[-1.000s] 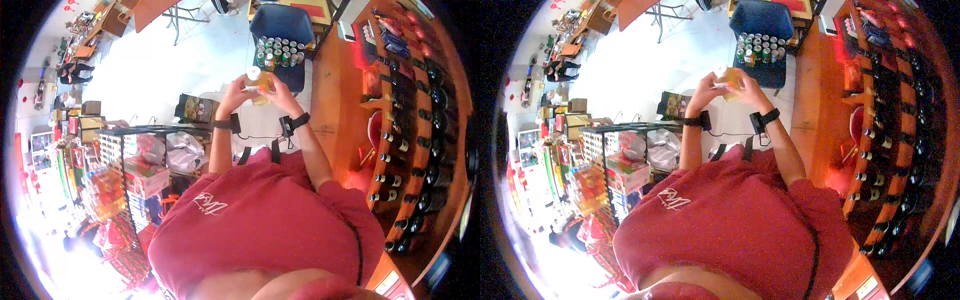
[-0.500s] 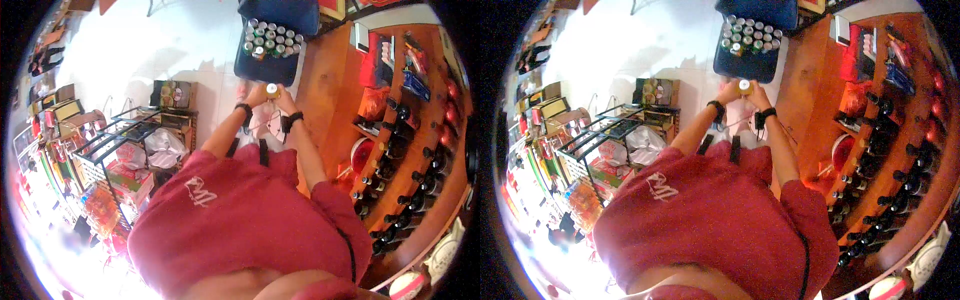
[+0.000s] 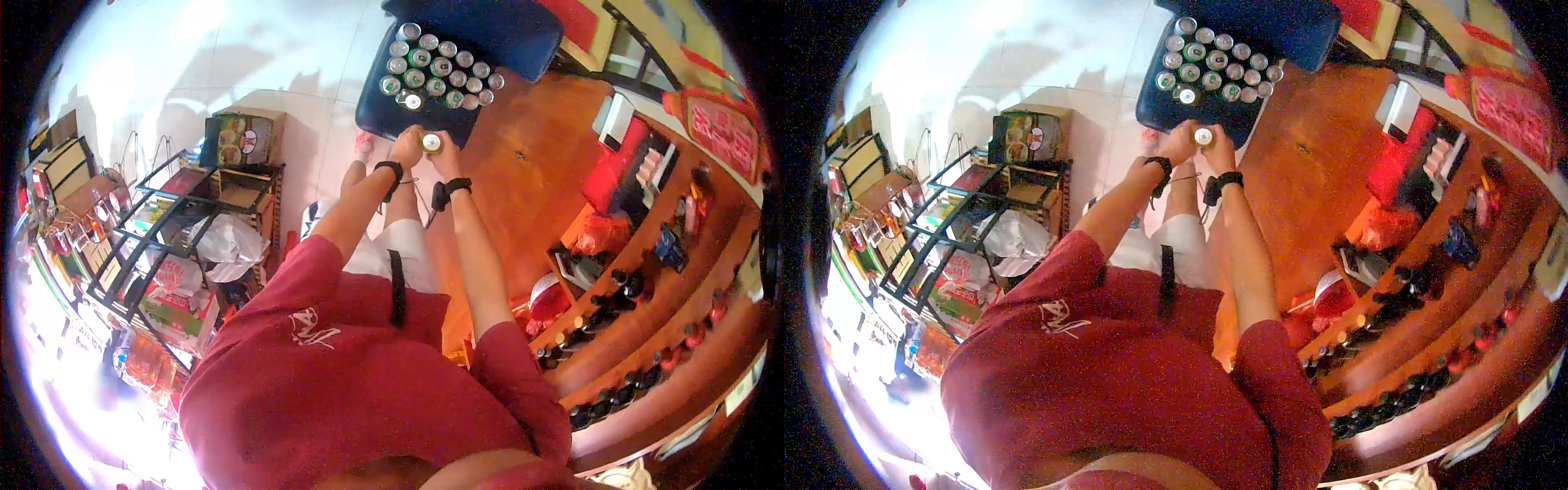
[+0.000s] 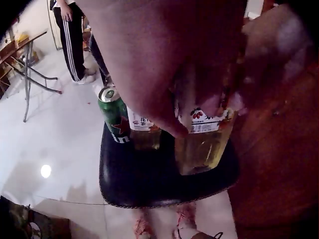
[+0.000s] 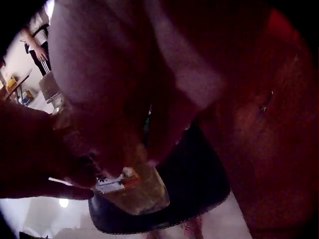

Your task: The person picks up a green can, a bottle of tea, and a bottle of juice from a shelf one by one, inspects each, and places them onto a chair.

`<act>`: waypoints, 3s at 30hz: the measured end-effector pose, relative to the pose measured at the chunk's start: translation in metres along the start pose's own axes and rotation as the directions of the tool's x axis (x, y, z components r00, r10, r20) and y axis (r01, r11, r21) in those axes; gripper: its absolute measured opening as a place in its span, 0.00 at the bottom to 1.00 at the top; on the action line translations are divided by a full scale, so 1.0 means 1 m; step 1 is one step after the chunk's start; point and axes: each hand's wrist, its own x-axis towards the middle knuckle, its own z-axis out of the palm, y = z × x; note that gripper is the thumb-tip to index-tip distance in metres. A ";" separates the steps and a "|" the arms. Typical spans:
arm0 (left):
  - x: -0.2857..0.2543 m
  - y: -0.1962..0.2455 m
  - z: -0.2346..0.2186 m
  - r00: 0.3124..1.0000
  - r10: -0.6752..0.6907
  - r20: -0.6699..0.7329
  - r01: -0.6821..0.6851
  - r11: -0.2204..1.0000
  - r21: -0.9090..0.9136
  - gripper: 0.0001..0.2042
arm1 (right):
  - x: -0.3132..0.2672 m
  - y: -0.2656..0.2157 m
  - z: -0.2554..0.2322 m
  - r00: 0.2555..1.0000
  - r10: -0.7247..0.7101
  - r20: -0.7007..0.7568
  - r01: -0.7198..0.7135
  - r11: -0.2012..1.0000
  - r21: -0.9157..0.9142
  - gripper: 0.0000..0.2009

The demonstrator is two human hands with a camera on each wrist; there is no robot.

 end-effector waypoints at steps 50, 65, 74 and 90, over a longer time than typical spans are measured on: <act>0.079 -0.042 0.075 0.801 -0.497 0.333 0.587 0.544 -0.600 0.24 | 0.090 0.101 0.041 0.932 0.363 -0.003 -0.260 0.673 0.693 0.15; 0.078 -0.030 0.064 0.906 -0.403 0.127 0.394 0.698 -0.598 0.24 | 0.104 0.107 0.040 0.946 0.312 0.088 -0.256 0.552 0.794 0.17; 0.076 -0.014 0.061 0.876 -0.451 0.169 0.437 0.595 -0.675 0.27 | 0.104 0.113 0.037 0.947 0.310 0.078 -0.272 0.652 0.708 0.19; 0.067 -0.028 0.035 0.804 -0.489 0.339 0.592 0.717 -0.368 0.13 | 0.069 0.149 0.042 0.901 0.367 0.230 -0.401 0.507 0.763 0.18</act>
